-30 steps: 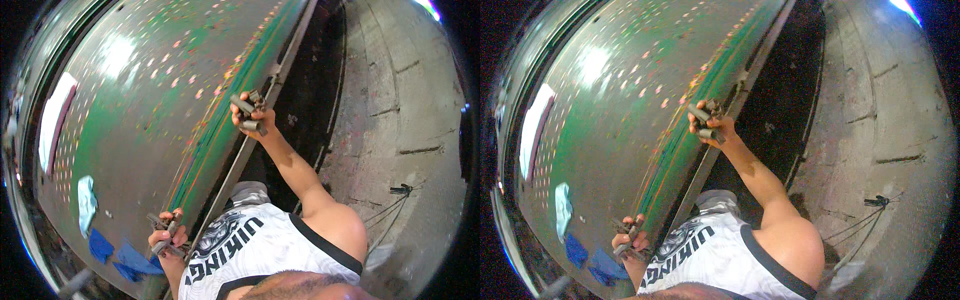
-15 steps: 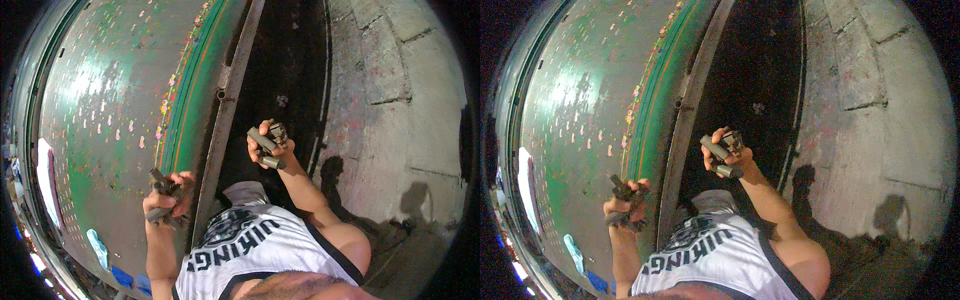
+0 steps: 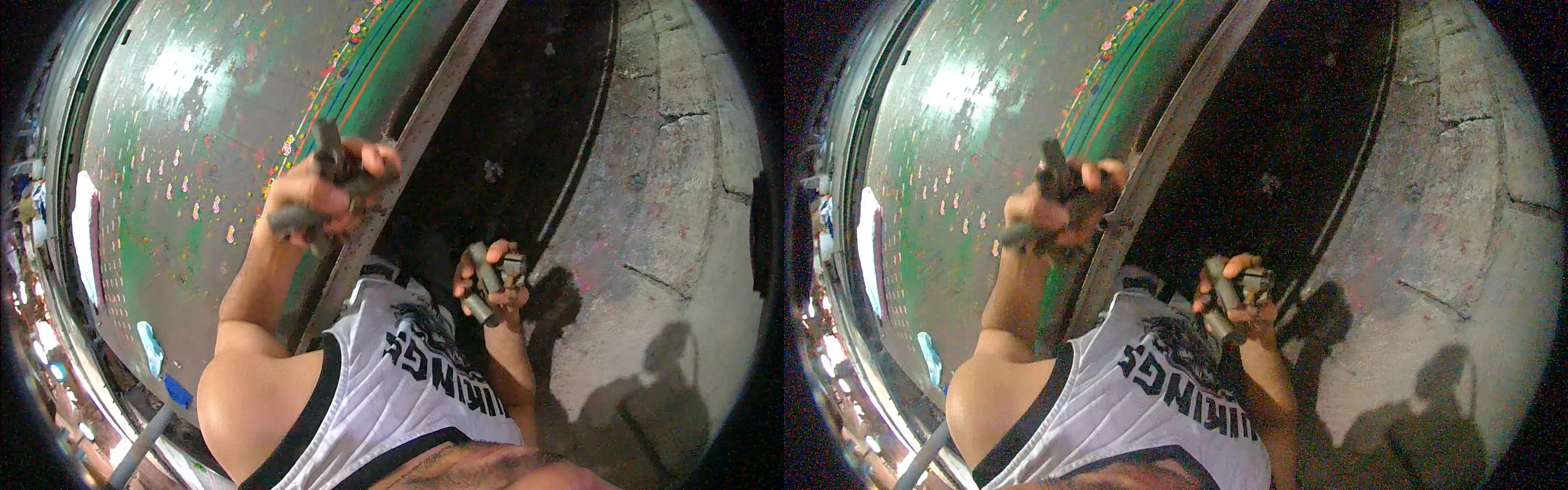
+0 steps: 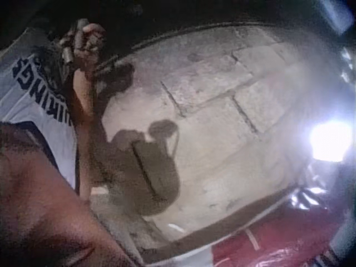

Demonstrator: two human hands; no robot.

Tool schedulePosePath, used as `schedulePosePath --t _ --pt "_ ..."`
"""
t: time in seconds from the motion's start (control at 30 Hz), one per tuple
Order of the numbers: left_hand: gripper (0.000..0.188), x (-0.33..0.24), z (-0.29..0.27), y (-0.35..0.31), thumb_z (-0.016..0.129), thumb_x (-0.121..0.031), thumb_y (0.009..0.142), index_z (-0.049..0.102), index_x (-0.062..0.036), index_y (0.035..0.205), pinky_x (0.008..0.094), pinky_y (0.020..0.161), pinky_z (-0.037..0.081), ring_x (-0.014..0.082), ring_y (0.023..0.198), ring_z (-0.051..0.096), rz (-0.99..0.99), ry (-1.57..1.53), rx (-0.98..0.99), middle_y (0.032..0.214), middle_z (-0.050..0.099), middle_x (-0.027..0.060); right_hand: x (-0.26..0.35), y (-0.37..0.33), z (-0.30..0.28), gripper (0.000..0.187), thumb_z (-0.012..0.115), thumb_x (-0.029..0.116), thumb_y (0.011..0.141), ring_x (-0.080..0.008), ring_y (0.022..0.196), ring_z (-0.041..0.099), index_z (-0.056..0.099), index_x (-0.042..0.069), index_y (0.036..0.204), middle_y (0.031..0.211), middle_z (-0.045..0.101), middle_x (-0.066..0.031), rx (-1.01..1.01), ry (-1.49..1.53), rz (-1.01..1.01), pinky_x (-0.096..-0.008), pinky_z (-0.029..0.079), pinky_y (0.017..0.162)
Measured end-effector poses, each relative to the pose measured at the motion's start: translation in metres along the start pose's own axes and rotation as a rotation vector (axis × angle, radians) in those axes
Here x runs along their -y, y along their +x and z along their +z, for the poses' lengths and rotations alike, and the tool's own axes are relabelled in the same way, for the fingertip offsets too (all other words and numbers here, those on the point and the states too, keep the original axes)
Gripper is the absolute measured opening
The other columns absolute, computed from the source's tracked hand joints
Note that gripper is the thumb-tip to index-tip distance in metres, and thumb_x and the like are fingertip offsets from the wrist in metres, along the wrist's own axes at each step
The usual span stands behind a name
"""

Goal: The person repeatedly picks up small cylindrical objects and places them into holes on a large green board. Later, the person handles a bundle of pastel-colored fabric, unties it, and begins to unfold the contents.

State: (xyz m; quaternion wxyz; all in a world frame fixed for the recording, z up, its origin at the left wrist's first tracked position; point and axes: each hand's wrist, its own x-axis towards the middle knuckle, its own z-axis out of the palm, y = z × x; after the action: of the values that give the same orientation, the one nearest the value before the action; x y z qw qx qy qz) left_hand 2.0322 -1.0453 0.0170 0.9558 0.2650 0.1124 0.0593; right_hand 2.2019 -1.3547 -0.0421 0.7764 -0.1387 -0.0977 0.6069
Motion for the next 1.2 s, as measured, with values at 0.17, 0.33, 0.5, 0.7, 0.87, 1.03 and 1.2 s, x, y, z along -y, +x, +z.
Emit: schedulePosePath --t 0.17,0.33,0.5,0.7,0.87,1.03,1.2 --pt "0.041 -0.027 -0.004 0.059 0.065 -0.006 0.084 0.064 -0.0001 0.125 0.0270 0.050 0.044 0.0152 0.069 0.059 0.123 -0.101 -0.323 0.105 0.062 0.0111 0.032 0.036 0.004 0.059 0.071 -0.002 0.086 -0.0456 0.109 0.070 0.055 0.006 0.143 0.121 0.056 -0.0273 0.131 0.016 -0.093 -0.0464 0.071 0.066" --pt "0.041 -0.048 -0.024 0.103 0.065 -0.010 0.087 0.063 -0.0018 0.127 0.0259 0.050 0.047 0.0144 0.065 0.056 0.159 -0.039 -0.549 0.116 0.065 0.0113 0.061 0.093 0.020 0.060 0.078 0.001 0.082 -0.0438 0.099 0.075 0.057 0.009 0.137 0.119 0.060 -0.0248 -0.012 -0.040 -0.023 -0.0432 0.070 0.062" --pt "0.040 -0.083 -0.035 0.142 0.068 -0.010 0.086 0.064 -0.0034 0.125 0.0260 0.051 0.048 0.0130 0.066 0.059 0.283 0.010 -0.624 0.103 0.067 0.0072 0.114 0.183 0.030 0.060 0.082 0.013 0.082 -0.0365 0.099 0.075 0.057 0.011 0.136 0.119 0.062 -0.0211 -0.055 -0.273 0.144 -0.0384 0.069 0.061" --pt "0.033 -0.120 -0.036 0.203 0.076 -0.008 0.078 0.071 -0.0050 0.111 0.0293 0.064 0.048 0.0133 0.073 0.061 0.449 0.320 -0.844 0.094 0.064 0.0029 0.178 0.339 0.027 0.057 0.079 0.015 0.087 -0.0354 0.102 0.075 0.056 0.012 0.138 0.119 0.064 -0.0186 -0.018 -0.327 0.369 -0.0359 0.068 0.060" --pt "0.031 -0.120 -0.044 0.247 0.080 -0.017 0.077 0.076 -0.0059 0.106 0.0381 0.089 0.055 0.0243 0.100 0.068 0.277 0.719 -1.167 0.112 0.067 0.0082 0.226 0.434 0.013 0.050 0.075 0.014 0.091 -0.0346 0.103 0.074 0.055 0.010 0.137 0.117 0.064 -0.0159 -0.015 -0.338 0.480 -0.0323 0.069 0.061" --pt "0.028 -0.121 -0.033 0.247 0.079 -0.012 0.078 0.076 -0.0068 0.105 0.0374 0.086 0.056 0.0215 0.097 0.067 0.306 0.656 -1.276 0.113 0.065 0.0066 0.266 0.476 -0.015 0.048 0.073 0.009 0.092 -0.0351 0.107 0.073 0.055 0.008 0.137 0.119 0.062 -0.0194 -0.091 -0.251 0.569 -0.0343 0.071 0.063" --pt "0.033 -0.147 0.018 0.258 0.077 -0.006 0.078 0.073 -0.0072 0.111 0.0321 0.062 0.051 0.0139 0.071 0.062 0.393 0.286 -1.520 0.089 0.063 0.0030 0.328 0.526 -0.030 0.050 0.072 0.009 0.092 -0.0303 0.102 0.075 0.057 0.013 0.139 0.119 0.067 -0.0135 -0.072 -0.313 0.700 -0.0329 0.068 0.062"
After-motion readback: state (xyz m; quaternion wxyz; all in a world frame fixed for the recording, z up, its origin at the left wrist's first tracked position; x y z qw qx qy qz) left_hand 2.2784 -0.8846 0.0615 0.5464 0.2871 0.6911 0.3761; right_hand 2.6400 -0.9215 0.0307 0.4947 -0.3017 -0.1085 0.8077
